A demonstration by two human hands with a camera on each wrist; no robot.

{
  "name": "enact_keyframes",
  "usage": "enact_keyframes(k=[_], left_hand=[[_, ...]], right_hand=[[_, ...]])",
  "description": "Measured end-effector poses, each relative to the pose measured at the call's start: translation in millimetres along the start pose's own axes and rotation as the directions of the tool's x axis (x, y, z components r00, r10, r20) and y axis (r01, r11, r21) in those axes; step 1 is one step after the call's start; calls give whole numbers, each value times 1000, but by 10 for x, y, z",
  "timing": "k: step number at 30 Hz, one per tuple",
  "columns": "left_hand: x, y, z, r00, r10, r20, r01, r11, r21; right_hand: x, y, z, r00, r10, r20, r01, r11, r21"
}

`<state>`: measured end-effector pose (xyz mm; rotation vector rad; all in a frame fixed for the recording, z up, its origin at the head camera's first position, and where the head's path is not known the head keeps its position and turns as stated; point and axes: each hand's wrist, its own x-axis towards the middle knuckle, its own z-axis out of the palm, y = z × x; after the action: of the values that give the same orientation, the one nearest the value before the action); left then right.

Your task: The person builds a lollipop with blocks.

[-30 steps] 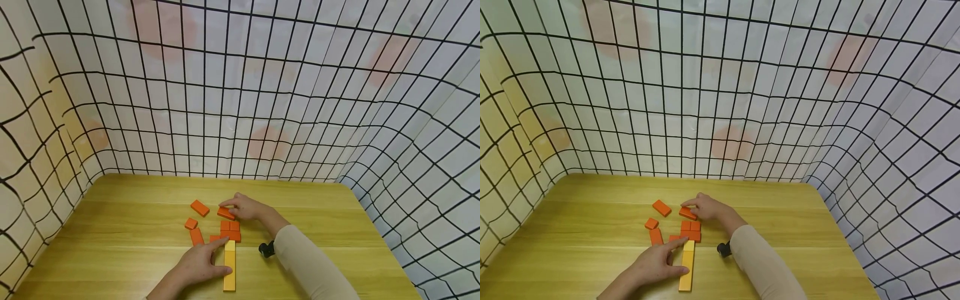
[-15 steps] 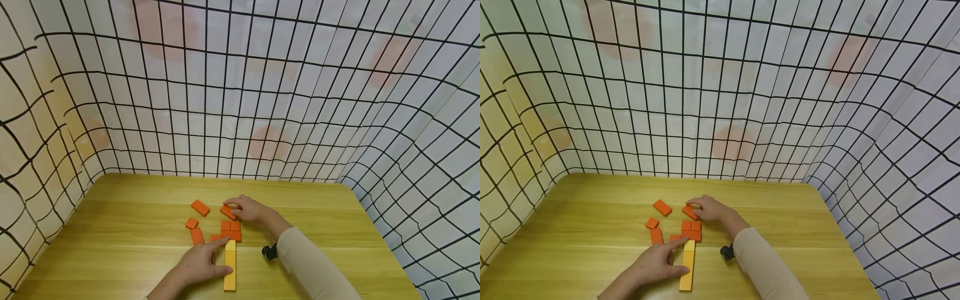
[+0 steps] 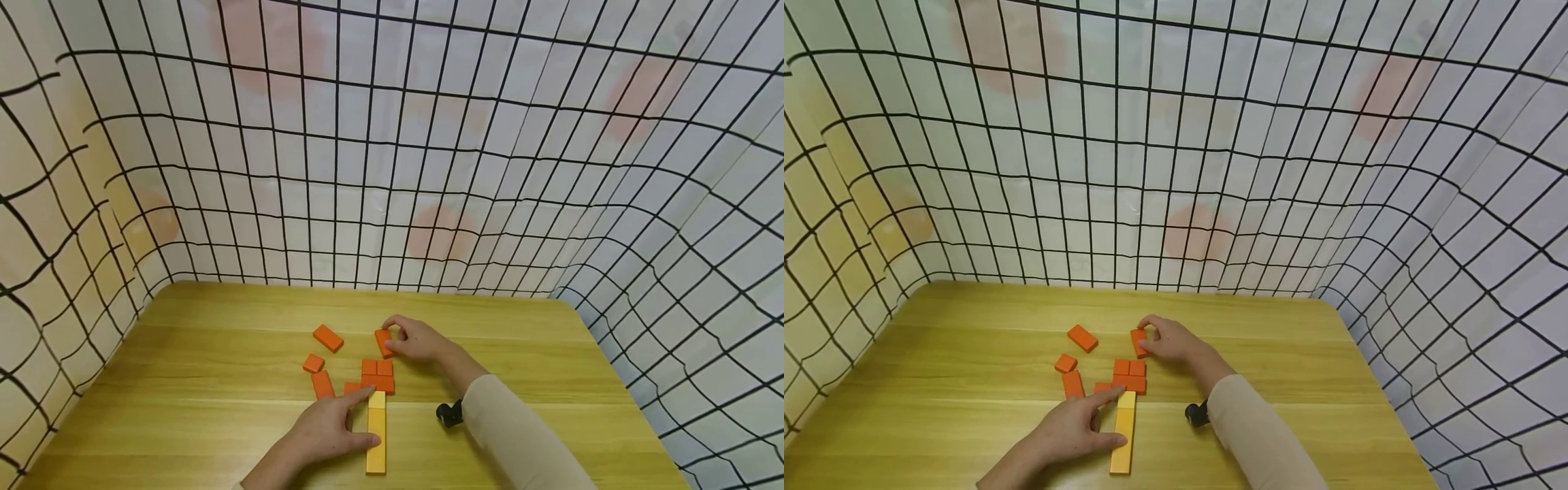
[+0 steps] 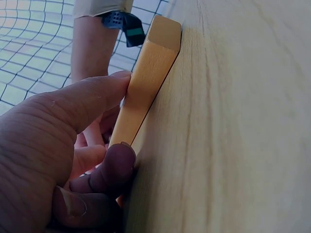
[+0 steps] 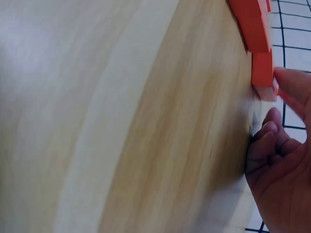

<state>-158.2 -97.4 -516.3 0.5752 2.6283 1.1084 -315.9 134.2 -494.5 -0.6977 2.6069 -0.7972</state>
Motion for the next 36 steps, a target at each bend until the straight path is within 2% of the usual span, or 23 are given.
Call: enact_keyframes(k=[9,15,26,36], left_hand=[[2,-5,-10,1000,6,4,-6,1000,-2],[7,-1,-9,1000,-7,7,7,1000,-4],[-14,15,-18,1000,-9,9,9,1000,1],[-11,19,-15,1000,-19,14,19,1000,-11]], right_hand=[[-43,77,-92,992,1,124,-18,990,137],[-20,73,-91,988,2,154,-20,993,118],[-34,78,-70,992,24,127,-38,993,111],[-128,122,-81,997,32,66,-45,976,214]])
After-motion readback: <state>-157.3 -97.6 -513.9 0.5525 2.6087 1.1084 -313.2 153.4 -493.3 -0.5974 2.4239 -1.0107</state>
